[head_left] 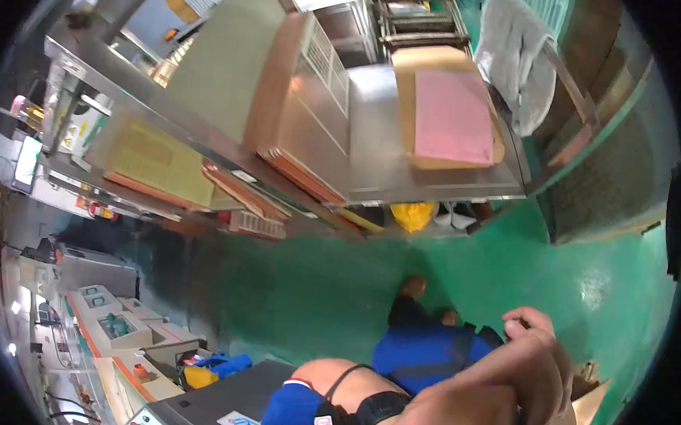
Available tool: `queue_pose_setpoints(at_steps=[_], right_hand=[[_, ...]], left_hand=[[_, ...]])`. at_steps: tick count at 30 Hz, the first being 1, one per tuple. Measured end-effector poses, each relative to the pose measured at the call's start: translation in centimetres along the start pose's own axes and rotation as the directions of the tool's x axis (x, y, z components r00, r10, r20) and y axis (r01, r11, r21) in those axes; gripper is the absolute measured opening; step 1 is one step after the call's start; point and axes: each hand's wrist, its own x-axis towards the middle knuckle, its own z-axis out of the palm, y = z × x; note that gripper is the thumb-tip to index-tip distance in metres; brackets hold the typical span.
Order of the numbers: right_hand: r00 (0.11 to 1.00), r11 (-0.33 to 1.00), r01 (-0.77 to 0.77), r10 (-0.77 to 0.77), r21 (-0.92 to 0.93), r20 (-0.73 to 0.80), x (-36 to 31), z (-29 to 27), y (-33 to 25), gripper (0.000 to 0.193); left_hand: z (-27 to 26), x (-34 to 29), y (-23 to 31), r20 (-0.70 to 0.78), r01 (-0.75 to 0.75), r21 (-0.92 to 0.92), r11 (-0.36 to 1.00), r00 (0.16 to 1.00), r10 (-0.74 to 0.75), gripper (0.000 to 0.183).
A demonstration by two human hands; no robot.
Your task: Operating an automated machine for processing industrial panels, including managing the conveyor, using touch controls, cleaning surfaces, and manual calibration.
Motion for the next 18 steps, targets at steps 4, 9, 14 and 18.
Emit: queue_pose_setpoints(at_steps=[4, 9, 14, 18], right_hand=[[0.994, 0.992, 0.113, -0.112, 0.062, -0.010, 1.3, 0.2, 0.2, 0.020], [0.992, 0.993, 0.114, -0.114, 0.001, -0.044, 1.6, 0.6, -0.8, 0.021], [0.987, 0.988, 0.152, -0.153, -0.008, -0.054, 1.7, 0.4, -1.7, 0.025], [0.994, 0.995, 0.095, -0.096, -0.011, -0.045, 2.6, 0.0, -2.2, 0.028]], left_hand=[[1.5, 1.1, 0.8, -0.079, 0.263, -0.107, 0.959, 0.959, -0.272, 0.032], [1.5, 1.0, -0.3, 0.114, 0.304, -0.208, 0.930, 0.951, -0.286, 0.036], [2.6, 1.9, 1.4, -0.035, 0.395, -0.112, 0.912, 0.915, -0.401, 0.038], [1.5, 3.5, 0.9, 0.060, 0.403, 0.015, 0.915, 0.913, -0.404, 0.041]])
